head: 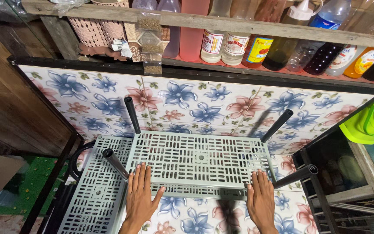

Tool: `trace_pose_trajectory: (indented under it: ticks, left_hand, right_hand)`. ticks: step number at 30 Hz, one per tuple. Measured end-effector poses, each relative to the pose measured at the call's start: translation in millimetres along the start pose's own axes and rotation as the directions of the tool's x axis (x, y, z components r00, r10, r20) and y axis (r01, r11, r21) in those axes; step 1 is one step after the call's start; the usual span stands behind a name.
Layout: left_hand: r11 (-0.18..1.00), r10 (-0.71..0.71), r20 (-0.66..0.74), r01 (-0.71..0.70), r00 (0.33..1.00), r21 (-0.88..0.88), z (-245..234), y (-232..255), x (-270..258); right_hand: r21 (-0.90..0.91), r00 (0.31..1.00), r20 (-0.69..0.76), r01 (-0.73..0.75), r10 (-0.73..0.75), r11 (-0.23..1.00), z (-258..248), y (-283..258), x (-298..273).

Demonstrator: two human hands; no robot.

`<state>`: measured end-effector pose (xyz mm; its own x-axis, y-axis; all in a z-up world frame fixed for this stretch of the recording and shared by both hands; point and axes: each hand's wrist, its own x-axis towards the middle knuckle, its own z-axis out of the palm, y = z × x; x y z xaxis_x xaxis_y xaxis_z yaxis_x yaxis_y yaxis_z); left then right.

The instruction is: The person assembles a light green plastic shelving unit by inserting black cylindrical legs into the tray's corner holes and securing them with small black caps. The person repeatedly aligns and presses the legs into place, then flips the unit to attach additional legs and caps.

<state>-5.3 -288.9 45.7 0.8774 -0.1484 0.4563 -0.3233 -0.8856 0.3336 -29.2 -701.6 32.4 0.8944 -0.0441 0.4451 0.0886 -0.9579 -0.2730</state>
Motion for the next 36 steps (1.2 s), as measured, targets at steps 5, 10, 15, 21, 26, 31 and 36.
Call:
trace_pose_trajectory:
  ticks: [5, 10, 15, 21, 26, 31, 36]
  left_hand:
    - [0.998, 0.041, -0.049, -0.038, 0.998, 0.043, 4.5, 18.6, 5.3]
    - [0.988, 0.153, 0.008, -0.153, 0.988, -0.002, 33.0, 77.5, 18.6]
    - [0.971, 0.218, 0.546, -0.125, 0.809, -0.204, 73.7, 156.0, 33.1]
    - [0.836, 0.527, 0.401, -0.371, 0.749, -0.404, 118.6, 242.6, 45.2]
    - [0.801, 0.58, 0.37, -0.425, 0.726, -0.421, 140.6, 278.2, 56.2]
    - [0.804, 0.568, 0.349, -0.412, 0.746, -0.429, 157.3, 294.1, 67.8]
    - [0.765, 0.474, 0.237, -0.264, 0.848, -0.587, 166.1, 296.9, 83.4]
  right_hand:
    - [0.13, 1.0, -0.011, 0.024, -0.023, 0.991, -12.7, 0.6, -2.1]
    - [0.267, 0.992, -0.111, -0.033, 0.065, 0.963, -34.6, 4.1, -15.1]
    - [0.274, 0.946, -0.245, -0.145, 0.215, 0.951, -48.2, 11.0, -25.5]
    - [0.554, 0.805, -0.241, -0.344, 0.542, 0.758, -52.3, 20.4, -18.4]
    - [0.678, 0.803, -0.146, -0.345, 0.578, 0.65, -50.7, 32.2, -6.2]
    - [0.738, 0.767, -0.098, -0.371, 0.634, 0.563, -56.7, 32.9, 1.9]
    - [0.76, 0.764, -0.148, -0.319, 0.628, 0.567, -72.4, 24.8, 19.8]
